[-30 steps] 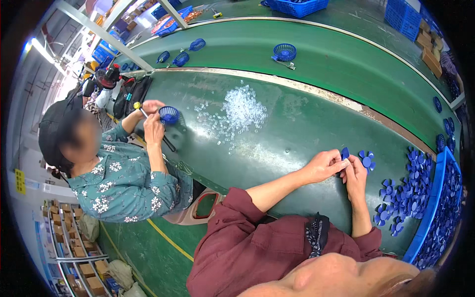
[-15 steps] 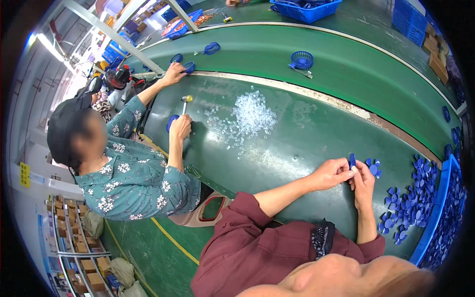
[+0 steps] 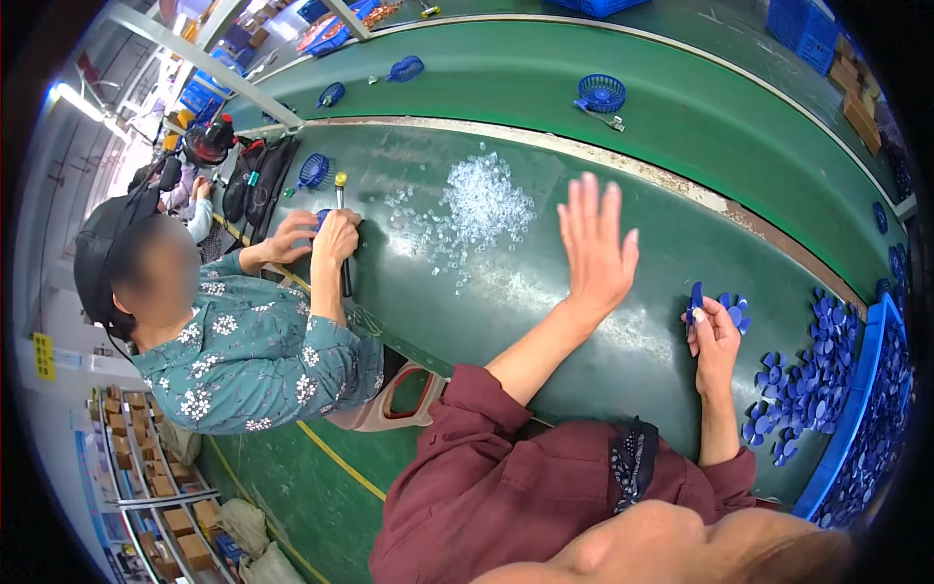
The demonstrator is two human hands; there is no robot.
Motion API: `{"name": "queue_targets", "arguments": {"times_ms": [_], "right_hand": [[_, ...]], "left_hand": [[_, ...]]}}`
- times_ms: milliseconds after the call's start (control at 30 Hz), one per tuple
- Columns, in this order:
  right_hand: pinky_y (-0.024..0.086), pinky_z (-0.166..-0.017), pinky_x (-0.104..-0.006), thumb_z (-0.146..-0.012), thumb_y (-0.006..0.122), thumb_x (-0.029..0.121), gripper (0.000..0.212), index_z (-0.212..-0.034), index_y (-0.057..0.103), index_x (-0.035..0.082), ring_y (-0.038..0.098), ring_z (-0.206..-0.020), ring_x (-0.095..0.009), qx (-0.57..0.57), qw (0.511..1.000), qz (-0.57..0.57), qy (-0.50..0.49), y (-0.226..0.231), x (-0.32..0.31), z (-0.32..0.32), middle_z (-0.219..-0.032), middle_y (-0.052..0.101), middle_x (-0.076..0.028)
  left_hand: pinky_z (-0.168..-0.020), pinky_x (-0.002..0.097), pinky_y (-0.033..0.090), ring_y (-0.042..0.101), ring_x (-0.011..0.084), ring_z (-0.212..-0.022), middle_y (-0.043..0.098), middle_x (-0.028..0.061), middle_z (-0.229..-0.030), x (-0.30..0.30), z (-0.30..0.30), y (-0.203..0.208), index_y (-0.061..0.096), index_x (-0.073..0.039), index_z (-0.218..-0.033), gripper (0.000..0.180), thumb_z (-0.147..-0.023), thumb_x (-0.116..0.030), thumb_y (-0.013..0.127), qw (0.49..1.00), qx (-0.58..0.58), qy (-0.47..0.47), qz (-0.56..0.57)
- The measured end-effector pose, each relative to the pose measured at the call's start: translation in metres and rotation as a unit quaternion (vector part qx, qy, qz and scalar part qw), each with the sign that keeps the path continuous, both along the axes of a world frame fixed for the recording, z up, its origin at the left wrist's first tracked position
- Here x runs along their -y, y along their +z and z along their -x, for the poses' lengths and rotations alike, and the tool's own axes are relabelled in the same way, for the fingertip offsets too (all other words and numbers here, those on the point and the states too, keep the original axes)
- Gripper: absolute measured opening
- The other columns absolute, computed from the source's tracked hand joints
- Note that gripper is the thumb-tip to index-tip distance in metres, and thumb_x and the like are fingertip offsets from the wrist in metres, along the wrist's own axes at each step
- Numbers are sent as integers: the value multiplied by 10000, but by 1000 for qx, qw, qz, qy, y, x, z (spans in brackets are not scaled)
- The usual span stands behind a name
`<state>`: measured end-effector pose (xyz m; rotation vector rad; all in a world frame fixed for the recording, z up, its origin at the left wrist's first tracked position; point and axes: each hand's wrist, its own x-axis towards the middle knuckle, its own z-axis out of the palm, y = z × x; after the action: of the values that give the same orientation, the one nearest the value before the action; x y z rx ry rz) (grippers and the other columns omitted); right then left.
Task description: Assembling blue plastic fan components on a factory assembly line.
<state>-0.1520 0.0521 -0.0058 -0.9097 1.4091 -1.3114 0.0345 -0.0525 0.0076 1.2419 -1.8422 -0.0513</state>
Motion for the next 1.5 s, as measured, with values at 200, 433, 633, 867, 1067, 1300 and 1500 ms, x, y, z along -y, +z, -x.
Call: {"name": "queue_targets", "arguments": {"times_ms": [200,433,633,867,1067,1300,1500], "right_hand": [[339,-460,-156,-890,593,116,239,-1109,573,22,466,-586,-22,6,1000,2,10,-7,2,-6,-838,614,-9],[310,-438,-153,-905,563,120,250,-1136,577,26,430,-539,-15,-54,998,12,-24,-17,3,3,-825,641,-31],[353,-529,-167,-903,573,110,252,-1128,571,-5,456,-622,-23,-57,998,24,10,-31,7,0,-886,627,-32],[380,-581,-174,-903,576,110,262,-1133,569,-16,487,-690,-33,-115,993,34,22,-36,1,3,-872,593,1],[383,-590,-167,-896,587,107,277,-1144,562,-14,491,-703,-32,-128,991,42,27,-38,-2,4,-862,581,10],[381,-588,-166,-894,591,103,288,-1154,557,-17,489,-706,-30,-124,990,58,37,-36,0,4,-871,578,12],[368,-582,-166,-892,593,98,298,-1165,553,-16,473,-696,-29,-119,990,55,42,-32,2,-2,-863,567,17]], "left_hand": [[-1059,573,219,313,428,-1289,369,265,-1363,-8,2,-38,480,-6,-1243,532,-827,-310,609,973,184,-95,-98],[-1058,575,221,309,440,-1290,374,280,-1352,-8,11,-32,478,28,-1237,553,-820,-309,613,973,175,-113,-97],[-1060,583,217,304,454,-1286,370,300,-1346,-15,5,-41,484,46,-1232,542,-827,-292,610,974,163,-122,-97],[-1056,591,215,297,470,-1283,365,314,-1341,-22,5,-36,479,62,-1228,532,-838,-280,597,972,165,-133,-105],[-1056,590,211,292,470,-1286,362,315,-1342,-24,6,-38,474,71,-1229,532,-847,-282,586,971,173,-131,-98],[-1062,586,204,285,467,-1293,359,311,-1348,-21,7,-36,474,62,-1236,529,-850,-282,582,970,171,-137,-106],[-1064,584,203,280,463,-1297,356,306,-1352,-19,2,-35,474,57,-1240,530,-851,-288,579,970,169,-135,-114]]}}
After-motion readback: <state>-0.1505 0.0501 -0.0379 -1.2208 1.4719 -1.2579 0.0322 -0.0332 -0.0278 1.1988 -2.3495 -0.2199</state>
